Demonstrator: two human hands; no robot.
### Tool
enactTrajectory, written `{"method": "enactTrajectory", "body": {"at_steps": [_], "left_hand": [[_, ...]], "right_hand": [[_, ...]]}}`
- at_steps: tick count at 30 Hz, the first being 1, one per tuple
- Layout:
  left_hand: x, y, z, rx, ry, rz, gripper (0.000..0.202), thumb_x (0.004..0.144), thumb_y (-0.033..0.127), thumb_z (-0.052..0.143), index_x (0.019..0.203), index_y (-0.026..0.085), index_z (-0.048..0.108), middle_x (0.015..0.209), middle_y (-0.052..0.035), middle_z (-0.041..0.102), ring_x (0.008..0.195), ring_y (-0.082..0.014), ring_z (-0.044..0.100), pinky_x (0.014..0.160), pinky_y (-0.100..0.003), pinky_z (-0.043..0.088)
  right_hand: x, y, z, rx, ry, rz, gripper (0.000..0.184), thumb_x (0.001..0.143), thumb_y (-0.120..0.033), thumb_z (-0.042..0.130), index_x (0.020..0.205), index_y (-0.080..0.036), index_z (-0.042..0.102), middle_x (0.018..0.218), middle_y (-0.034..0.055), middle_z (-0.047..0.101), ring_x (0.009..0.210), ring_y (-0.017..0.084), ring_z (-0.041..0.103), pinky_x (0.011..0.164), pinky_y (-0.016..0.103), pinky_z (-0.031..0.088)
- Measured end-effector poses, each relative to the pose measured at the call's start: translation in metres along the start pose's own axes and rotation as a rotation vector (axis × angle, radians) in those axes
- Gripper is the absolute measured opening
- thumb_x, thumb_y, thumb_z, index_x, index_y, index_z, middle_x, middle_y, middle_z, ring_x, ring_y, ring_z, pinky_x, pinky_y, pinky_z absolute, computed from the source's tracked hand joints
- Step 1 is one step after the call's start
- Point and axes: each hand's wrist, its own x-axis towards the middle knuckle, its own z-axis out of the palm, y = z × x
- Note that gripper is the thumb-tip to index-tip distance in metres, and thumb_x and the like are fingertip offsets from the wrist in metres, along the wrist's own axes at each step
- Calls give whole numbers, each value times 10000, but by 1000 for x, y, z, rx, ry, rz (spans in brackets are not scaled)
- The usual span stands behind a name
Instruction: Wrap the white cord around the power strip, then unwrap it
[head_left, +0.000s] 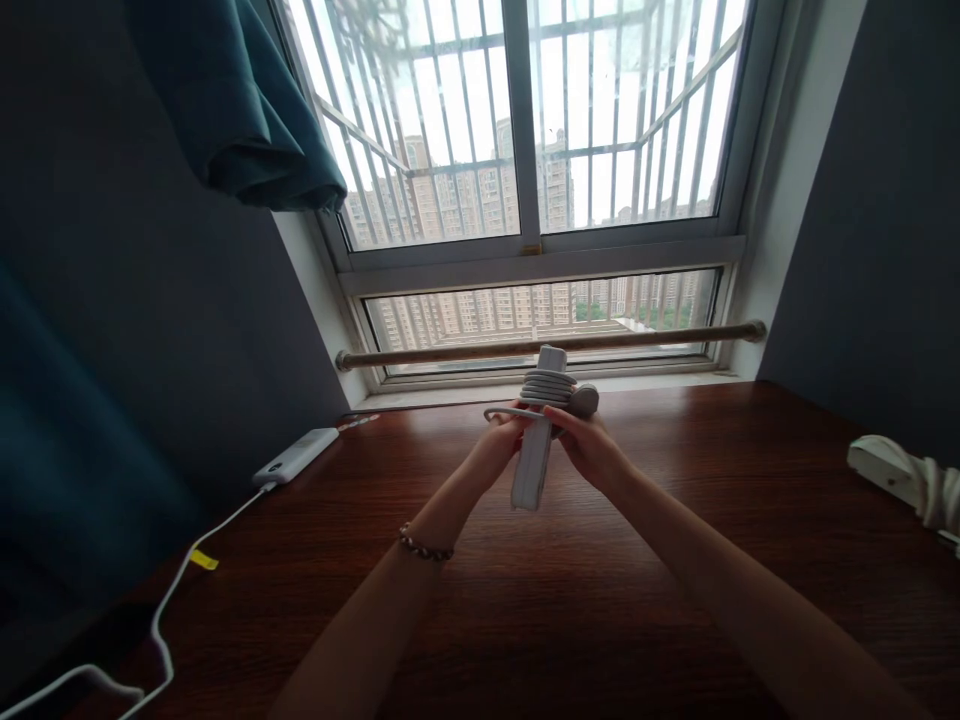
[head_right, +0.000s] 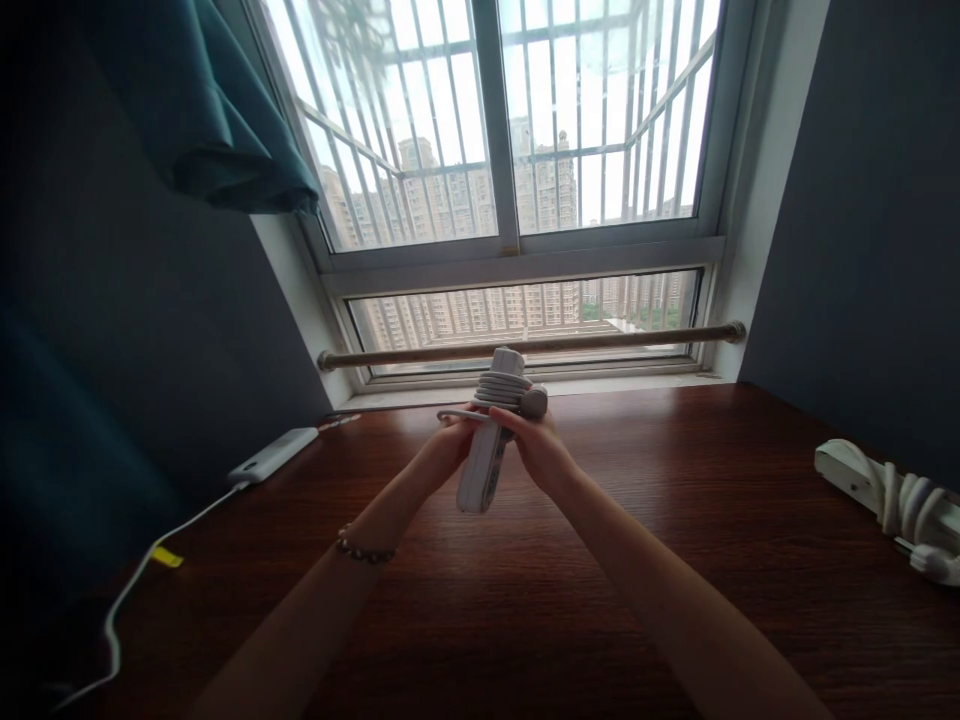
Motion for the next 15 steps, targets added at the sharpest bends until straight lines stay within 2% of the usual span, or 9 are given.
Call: {"method": "enactTrajectory", "body": {"at_steps": [2, 7, 11, 15], "left_hand": [[0, -1, 2, 9, 14, 11, 256, 896, 291, 536, 1094, 130, 557, 1068, -76, 592, 912, -181, 598, 786, -375, 507], [0, -4, 9, 23, 50, 25, 248, 893, 289, 540, 1075, 122, 564, 1037, -67, 601, 899, -180, 602, 790, -375, 503], [-2, -4, 14, 22, 71, 28, 233, 897, 304, 533, 1029, 116, 578, 1005, -61, 609, 863, -168, 604, 768, -359, 504], [-6, 1, 20, 4, 86, 38, 267, 866, 337, 567, 1014, 117, 594, 985, -74, 634, 868, -178, 614, 765, -337, 498]], "right_hand": [[1, 0, 0, 11, 5, 9, 197, 700, -223, 736, 875, -171, 661, 899, 49, 661, 880, 223, 598, 800, 316, 448], [2, 2, -1, -50, 100, -89, 222, 705, -208, 734, 902, -179, 636, 822, 11, 644, 734, 177, 585, 628, 265, 446], [1, 2, -1, -63, 150, -142, 425, 701, -215, 744, 1083, -216, 557, 893, 11, 631, 771, 188, 580, 582, 256, 431], [1, 1, 0, -45, 240, -151, 615, 664, -215, 770, 1199, -256, 471, 854, -25, 616, 676, 145, 550, 508, 223, 395]]}}
